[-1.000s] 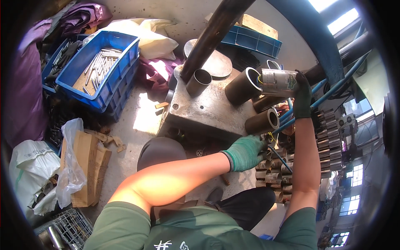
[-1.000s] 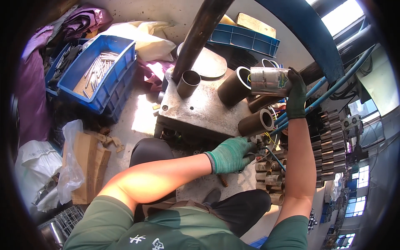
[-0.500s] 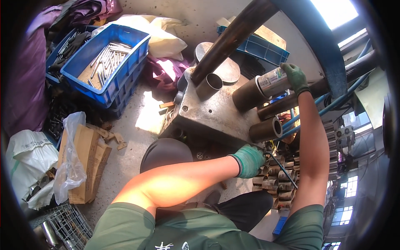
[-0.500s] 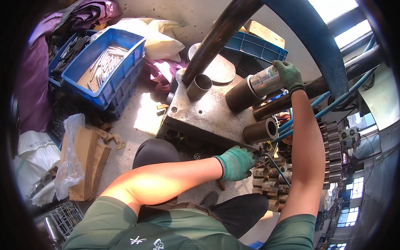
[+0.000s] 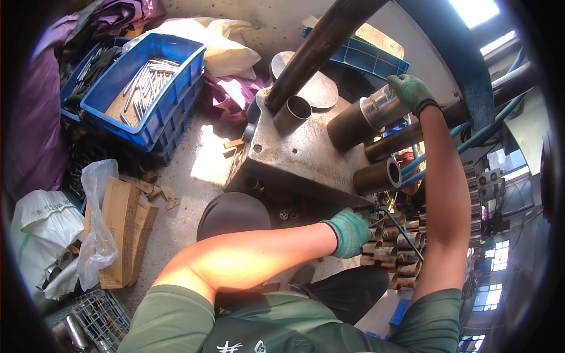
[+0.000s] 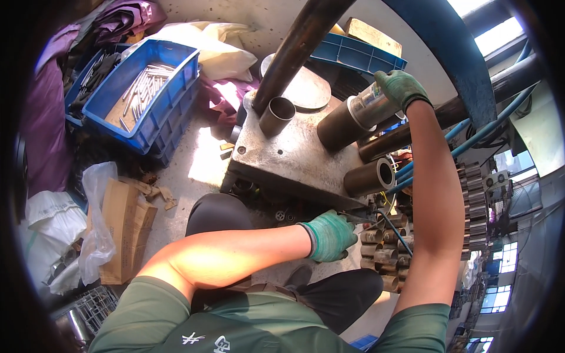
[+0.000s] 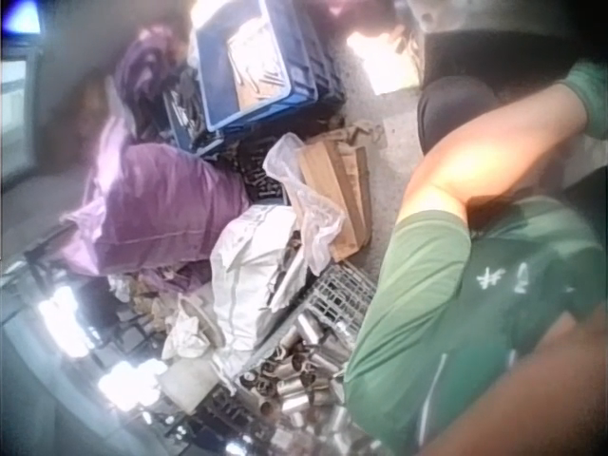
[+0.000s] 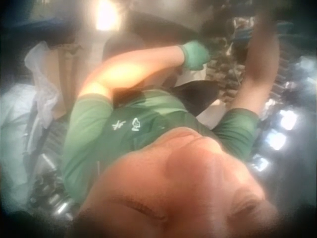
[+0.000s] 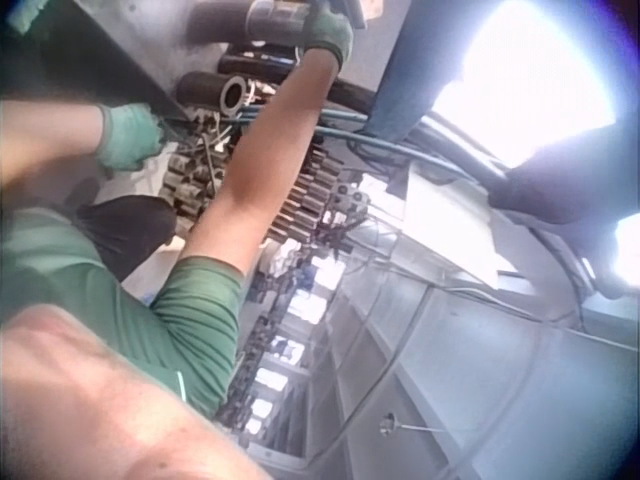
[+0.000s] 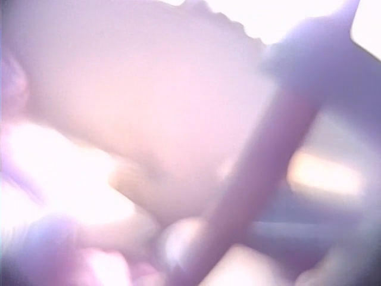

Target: The person retrieves metal motor casings containing coils from a wire bin, presses the internal coils out of the casings using a hydraulic press machine, and stacks the separated parts on the floor.

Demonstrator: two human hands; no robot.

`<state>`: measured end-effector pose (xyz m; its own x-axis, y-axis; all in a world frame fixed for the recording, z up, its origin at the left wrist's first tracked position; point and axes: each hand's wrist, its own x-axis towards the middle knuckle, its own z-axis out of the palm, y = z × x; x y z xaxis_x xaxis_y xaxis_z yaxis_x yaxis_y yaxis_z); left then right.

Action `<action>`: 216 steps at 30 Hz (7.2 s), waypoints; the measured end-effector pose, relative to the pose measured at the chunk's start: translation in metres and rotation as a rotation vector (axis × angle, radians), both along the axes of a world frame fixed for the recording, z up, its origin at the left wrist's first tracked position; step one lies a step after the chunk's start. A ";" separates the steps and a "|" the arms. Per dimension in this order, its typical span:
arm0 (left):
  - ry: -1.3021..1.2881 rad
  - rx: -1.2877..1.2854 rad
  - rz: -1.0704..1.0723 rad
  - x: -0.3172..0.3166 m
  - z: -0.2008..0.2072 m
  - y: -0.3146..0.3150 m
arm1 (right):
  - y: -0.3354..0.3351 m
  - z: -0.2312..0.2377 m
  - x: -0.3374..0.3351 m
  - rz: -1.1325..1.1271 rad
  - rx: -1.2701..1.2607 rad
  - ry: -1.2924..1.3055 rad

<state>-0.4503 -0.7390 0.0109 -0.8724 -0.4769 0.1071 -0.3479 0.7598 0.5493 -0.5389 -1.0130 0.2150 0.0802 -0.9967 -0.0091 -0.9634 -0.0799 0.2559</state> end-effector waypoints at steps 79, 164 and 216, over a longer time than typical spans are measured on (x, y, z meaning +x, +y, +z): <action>1.230 0.504 0.643 -0.044 -0.047 -0.061 | 0.253 -0.004 -0.306 -0.129 -0.731 -0.446; 1.080 -0.544 0.749 0.026 0.201 -0.218 | 0.437 -0.080 -0.289 0.142 -0.134 -0.344; 0.841 -0.305 1.000 0.004 0.168 -0.240 | 0.497 -0.151 -0.272 -0.091 -0.372 -0.485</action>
